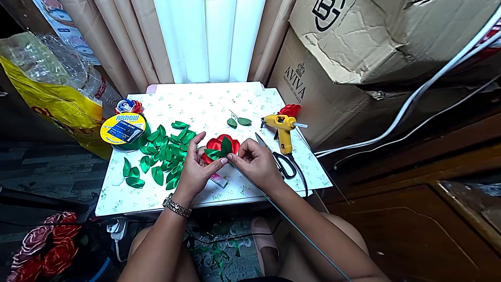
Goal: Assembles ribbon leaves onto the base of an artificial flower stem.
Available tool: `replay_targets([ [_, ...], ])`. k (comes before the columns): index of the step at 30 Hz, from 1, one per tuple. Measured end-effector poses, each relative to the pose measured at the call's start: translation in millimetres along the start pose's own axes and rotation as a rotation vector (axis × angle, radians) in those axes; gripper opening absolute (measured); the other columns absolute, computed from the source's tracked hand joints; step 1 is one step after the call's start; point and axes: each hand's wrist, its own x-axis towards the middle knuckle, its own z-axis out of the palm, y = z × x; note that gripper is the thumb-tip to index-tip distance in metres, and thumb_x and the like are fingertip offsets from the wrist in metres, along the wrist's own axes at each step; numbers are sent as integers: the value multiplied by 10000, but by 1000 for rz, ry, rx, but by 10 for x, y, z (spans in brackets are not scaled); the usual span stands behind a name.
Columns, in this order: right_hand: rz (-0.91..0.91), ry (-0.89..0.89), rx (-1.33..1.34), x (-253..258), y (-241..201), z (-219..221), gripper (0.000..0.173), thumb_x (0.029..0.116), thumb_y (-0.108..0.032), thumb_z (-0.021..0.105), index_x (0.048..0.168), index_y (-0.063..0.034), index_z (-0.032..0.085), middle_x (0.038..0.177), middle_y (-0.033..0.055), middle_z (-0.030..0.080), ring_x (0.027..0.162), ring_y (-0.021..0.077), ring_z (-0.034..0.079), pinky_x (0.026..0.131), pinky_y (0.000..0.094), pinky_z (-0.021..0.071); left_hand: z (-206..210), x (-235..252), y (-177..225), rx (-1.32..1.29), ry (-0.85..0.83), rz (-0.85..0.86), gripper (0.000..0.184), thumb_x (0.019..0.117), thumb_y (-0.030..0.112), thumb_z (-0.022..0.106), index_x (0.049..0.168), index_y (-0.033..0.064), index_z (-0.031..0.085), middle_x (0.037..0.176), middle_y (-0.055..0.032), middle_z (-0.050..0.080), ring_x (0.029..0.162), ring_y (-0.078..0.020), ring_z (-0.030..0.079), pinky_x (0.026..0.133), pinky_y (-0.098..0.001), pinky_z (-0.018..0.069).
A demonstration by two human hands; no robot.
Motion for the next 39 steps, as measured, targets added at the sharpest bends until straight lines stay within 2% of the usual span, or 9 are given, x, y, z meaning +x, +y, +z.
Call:
replay_targets([
  [10, 113, -50, 154, 6, -41, -73, 97, 906, -83, 621, 827, -112, 572, 618, -54, 493, 487, -12, 421, 450, 129, 336, 17, -6, -8, 28, 21, 23, 747, 910, 3, 677, 1534, 125, 286, 1124, -18, 714, 905, -69, 708, 813, -234, 580],
  [14, -16, -78, 233, 21, -40, -160, 164, 978, -34, 485, 1003, -35, 647, 840, -21, 673, 628, -24, 556, 571, 119, 467, 16, 5, -8, 11, 74, -43, 673, 948, 59, 659, 1527, 148, 327, 1082, -34, 695, 783, -51, 678, 711, -208, 566],
  [16, -57, -123, 264, 36, -49, -210, 182, 1060, -88, 418, 1051, -52, 596, 796, -35, 635, 643, -5, 568, 597, 134, 488, 0, 12, -9, -17, 85, -81, 640, 972, 88, 635, 1532, 160, 333, 1116, -54, 683, 818, -77, 693, 740, -242, 585],
  [19, -51, -150, 207, 38, -95, -270, 238, 1104, -164, 345, 957, -87, 516, 641, -63, 505, 525, -8, 467, 504, 135, 405, 4, 20, -1, -34, 91, -96, 622, 984, 84, 628, 1528, 155, 333, 1135, -66, 675, 841, -94, 701, 762, -254, 591],
  [23, -129, -71, 102, 29, -70, -240, 358, 1075, -214, 495, 737, -97, 488, 546, -65, 417, 445, -25, 372, 431, 134, 315, 4, 19, -3, -4, 83, -96, 624, 978, 105, 636, 1524, 160, 340, 1137, -61, 677, 865, -86, 696, 775, -252, 582],
  [25, -169, -35, 129, 26, -29, -204, 251, 1034, -188, 592, 816, -69, 557, 677, -39, 580, 538, -33, 489, 502, 117, 413, 4, 19, -4, -8, 83, -95, 615, 983, 101, 632, 1522, 154, 342, 1148, -63, 675, 867, -87, 696, 775, -251, 583],
  [28, -222, -86, 126, 25, 9, -174, 71, 1041, -93, 532, 1075, -35, 556, 1052, 30, 737, 736, -20, 637, 650, 133, 529, 2, 23, -3, -8, 88, -105, 610, 994, 110, 630, 1527, 145, 335, 1147, -74, 673, 861, -98, 700, 782, -269, 592],
  [35, -342, -72, -66, 14, 61, -110, 117, 1018, -68, 526, 1074, -6, 609, 1051, 77, 743, 840, 27, 665, 758, 161, 536, -7, 10, 7, 4, 69, -89, 643, 978, 97, 652, 1529, 150, 325, 1085, -64, 700, 828, -87, 703, 762, -248, 588],
  [39, -392, -66, -130, 17, 72, -111, 115, 1013, -80, 551, 1061, -9, 628, 1017, 76, 737, 813, 37, 636, 736, 154, 503, -15, 6, 0, 28, 67, -69, 683, 957, 99, 679, 1533, 151, 314, 1103, -55, 707, 859, -84, 711, 793, -257, 592],
])
